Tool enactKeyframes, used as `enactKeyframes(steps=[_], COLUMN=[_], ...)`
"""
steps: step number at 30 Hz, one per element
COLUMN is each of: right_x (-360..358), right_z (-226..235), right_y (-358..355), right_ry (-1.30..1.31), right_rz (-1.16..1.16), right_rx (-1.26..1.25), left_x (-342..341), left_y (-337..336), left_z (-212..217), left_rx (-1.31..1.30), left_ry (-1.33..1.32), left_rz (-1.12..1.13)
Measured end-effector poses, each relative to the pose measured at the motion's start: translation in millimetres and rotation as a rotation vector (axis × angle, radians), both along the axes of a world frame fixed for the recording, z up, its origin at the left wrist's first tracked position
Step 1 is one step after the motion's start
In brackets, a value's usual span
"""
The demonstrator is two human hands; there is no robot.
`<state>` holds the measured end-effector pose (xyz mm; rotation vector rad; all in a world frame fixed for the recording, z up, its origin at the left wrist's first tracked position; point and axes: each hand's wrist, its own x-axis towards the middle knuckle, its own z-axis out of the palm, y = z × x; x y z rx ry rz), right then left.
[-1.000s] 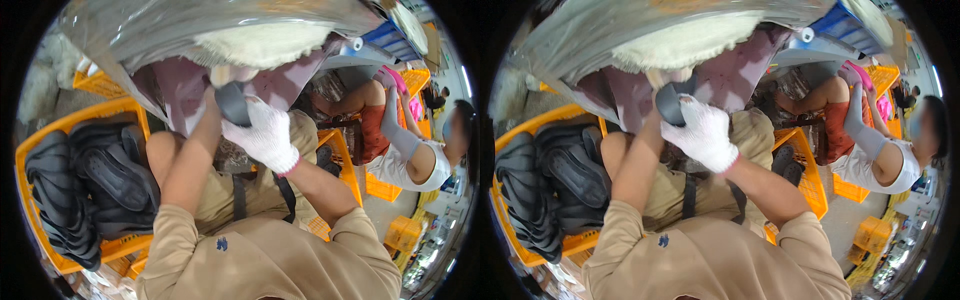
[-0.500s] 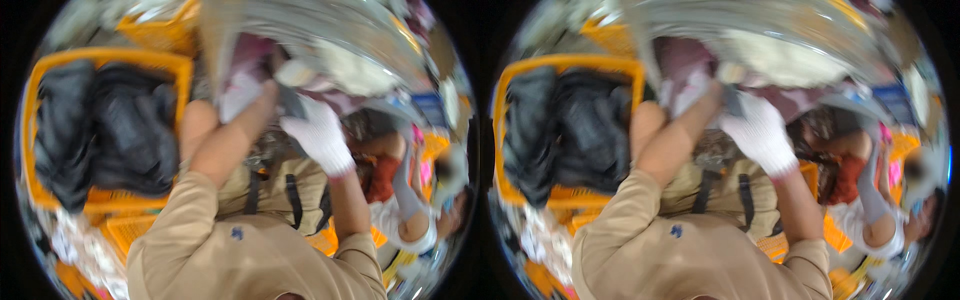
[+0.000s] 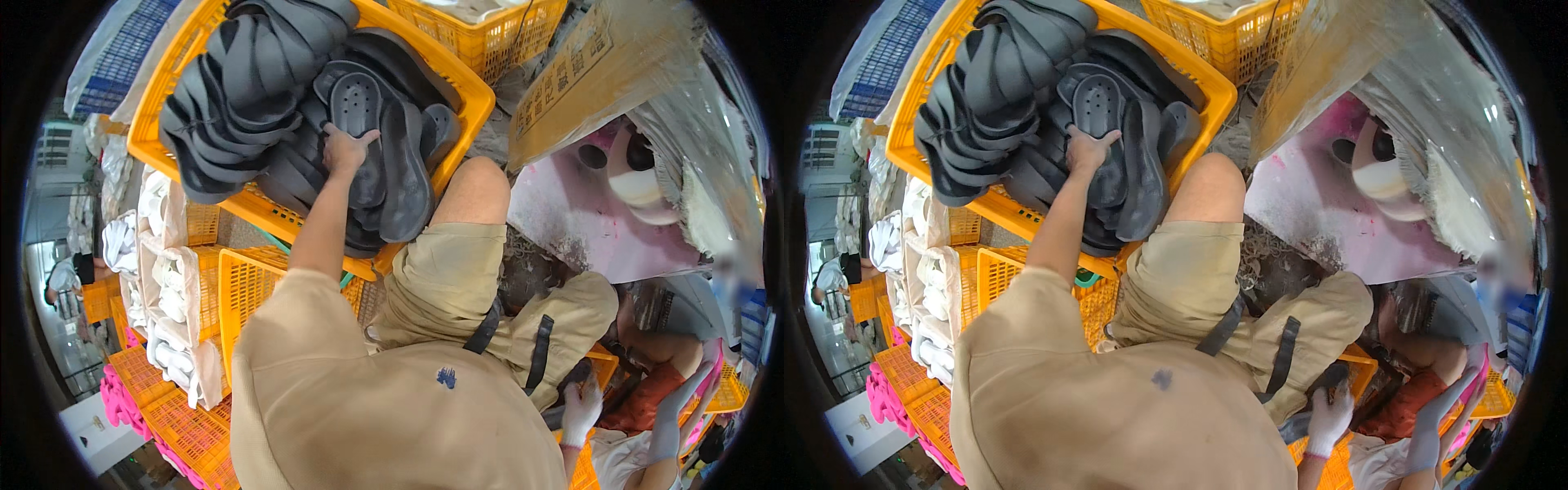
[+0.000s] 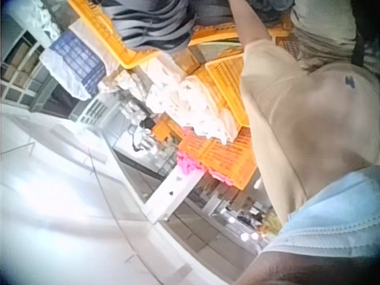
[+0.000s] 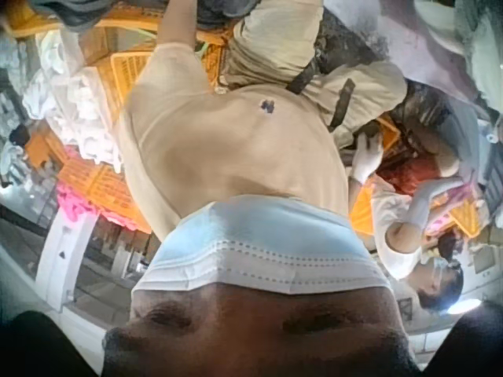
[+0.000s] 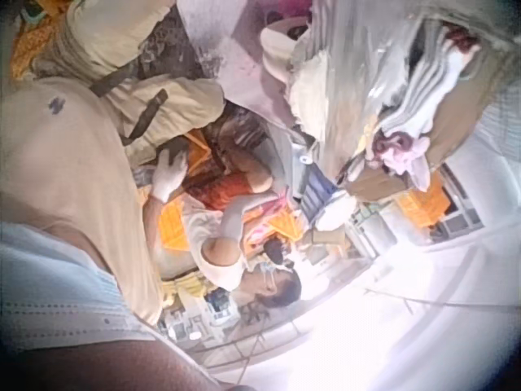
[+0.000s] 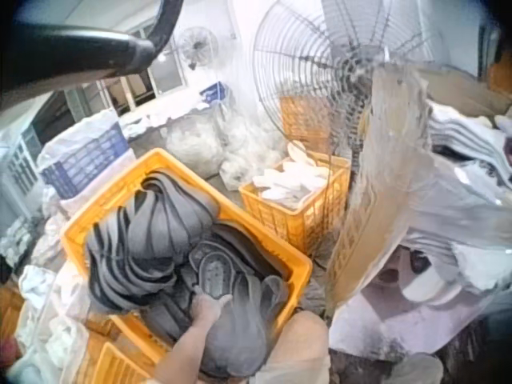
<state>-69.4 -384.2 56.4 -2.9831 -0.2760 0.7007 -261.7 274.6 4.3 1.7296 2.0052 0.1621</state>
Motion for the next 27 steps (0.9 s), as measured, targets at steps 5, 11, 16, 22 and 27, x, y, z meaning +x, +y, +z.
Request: enactKeyframes(steps=[5, 11, 16, 22, 27], right_x=[26.3, -23.3, -34.0, 39.8, 180.8], right_z=[16.6, 40.7, 107.6, 92.0, 26.9], right_y=[80.3, 150.7, 176.5, 179.7, 216.5], right_ry=[-0.143, 0.064, 0.205, -0.416, -0.389], right_rz=[0.213, 0.121, -0.640, -0.276, -0.119], right_rx=[0.591, 1.125, 1.145, 1.221, 1.014], left_x=[-23.2, 45.4, 179.9, 331.6, 330.9], left_y=[-36.4, -232.4, -349.7, -350.9, -235.6], left_z=[72.4, 136.2, 12.1, 0.4, 34.4], left_rx=[0.864, 0.345, -1.258, -1.441, -0.376], left_ry=[-0.047, -0.936, -1.352, -1.581, -0.509], left_rz=[-0.462, -0.231, 0.178, -0.065, -1.033])
